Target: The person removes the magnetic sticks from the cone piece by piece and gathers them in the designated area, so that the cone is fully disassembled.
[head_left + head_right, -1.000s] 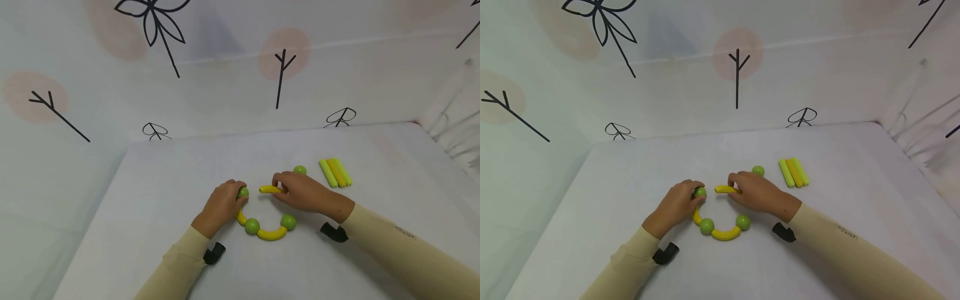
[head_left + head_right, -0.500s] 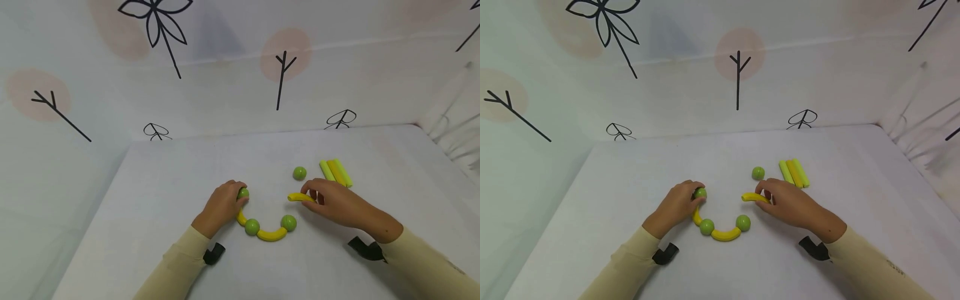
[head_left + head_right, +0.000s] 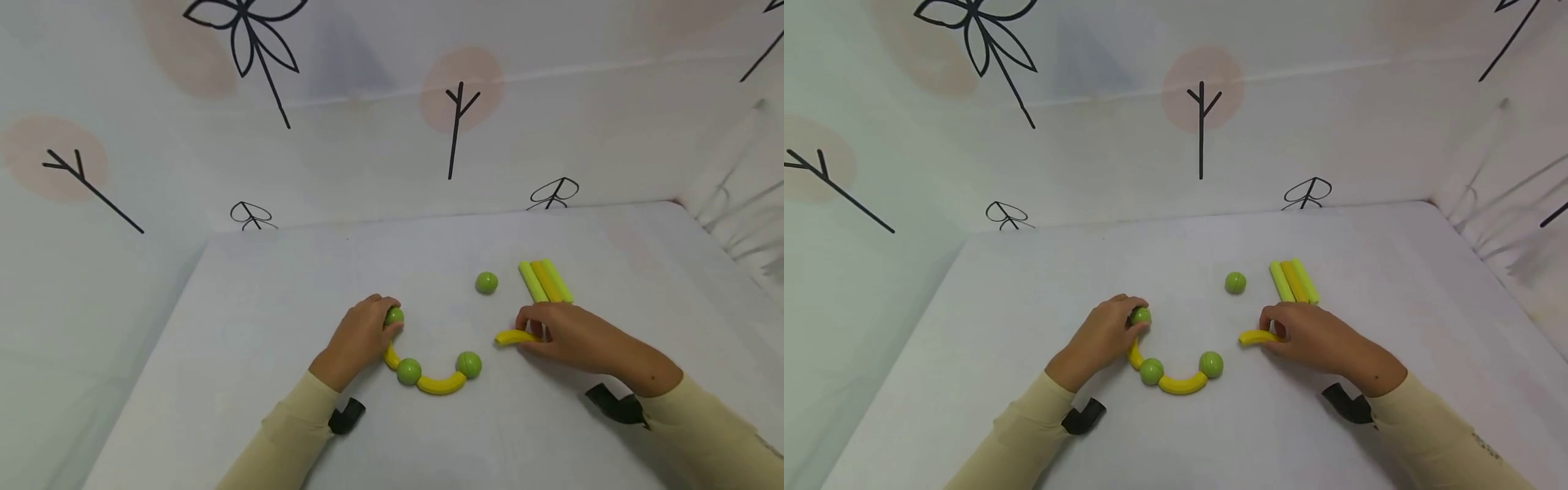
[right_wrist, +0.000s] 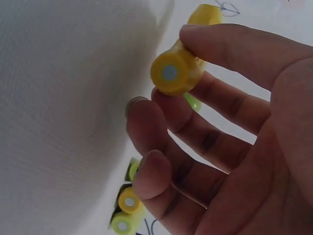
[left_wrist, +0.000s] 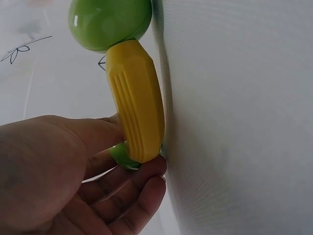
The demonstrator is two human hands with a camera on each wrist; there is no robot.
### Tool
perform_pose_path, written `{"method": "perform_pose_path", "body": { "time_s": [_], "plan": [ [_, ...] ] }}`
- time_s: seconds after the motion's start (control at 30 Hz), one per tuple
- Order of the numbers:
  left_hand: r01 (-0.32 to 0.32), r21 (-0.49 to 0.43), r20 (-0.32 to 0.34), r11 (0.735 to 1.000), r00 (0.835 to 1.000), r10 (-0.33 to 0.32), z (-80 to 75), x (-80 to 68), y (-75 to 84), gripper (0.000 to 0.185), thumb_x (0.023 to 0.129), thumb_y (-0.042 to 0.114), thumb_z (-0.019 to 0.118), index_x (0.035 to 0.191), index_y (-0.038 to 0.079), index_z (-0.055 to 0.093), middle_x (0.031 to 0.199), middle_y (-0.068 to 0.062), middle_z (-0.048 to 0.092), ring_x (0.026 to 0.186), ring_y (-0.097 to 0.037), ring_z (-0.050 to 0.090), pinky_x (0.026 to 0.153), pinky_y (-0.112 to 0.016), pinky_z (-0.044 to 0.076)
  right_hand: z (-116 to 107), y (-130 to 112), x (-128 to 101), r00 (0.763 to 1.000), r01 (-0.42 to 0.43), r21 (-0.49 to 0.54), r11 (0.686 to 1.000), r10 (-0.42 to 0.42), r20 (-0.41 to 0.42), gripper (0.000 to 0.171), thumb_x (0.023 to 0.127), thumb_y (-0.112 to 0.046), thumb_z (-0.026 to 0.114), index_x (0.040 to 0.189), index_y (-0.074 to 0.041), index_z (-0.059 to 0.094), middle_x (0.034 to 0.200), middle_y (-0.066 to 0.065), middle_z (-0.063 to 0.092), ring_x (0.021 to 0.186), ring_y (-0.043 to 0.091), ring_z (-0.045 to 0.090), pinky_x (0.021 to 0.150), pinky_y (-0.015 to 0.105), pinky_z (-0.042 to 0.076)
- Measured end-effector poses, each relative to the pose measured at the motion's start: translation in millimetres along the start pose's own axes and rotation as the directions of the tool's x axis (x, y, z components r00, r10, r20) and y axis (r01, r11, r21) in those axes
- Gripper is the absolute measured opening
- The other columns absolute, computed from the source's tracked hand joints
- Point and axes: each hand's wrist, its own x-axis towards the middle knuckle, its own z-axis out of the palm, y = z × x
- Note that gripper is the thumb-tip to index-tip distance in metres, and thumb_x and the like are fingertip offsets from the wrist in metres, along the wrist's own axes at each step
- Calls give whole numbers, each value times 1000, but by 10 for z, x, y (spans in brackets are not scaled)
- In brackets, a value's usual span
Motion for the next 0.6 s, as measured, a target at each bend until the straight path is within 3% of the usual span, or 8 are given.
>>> {"method": "perform_pose_path", "body": {
  "time_s": [0.33,0.6],
  "plan": [
    [-11,10,-7,1000,1000,11,-18,6,-2,33,92,19,74,120,3,68,109,-9,68,90,-17,62,83,-32,56,54,52,12,999,-18,-39,999,19,26,22,83,-20,82,98,-17,66,75,-8,55,68,8,47,59,23,41],
    [-12,1,-3,1000,1000,12,-15,4,0,33,92,19,73,120,4,68,110,-10,68,91,-17,62,83,-32,56,21,62,7,998,-18,-9,1000,19,60,22,83,-22,81,100,-17,67,77,-8,57,70,8,49,60,22,43]
  ]
}}
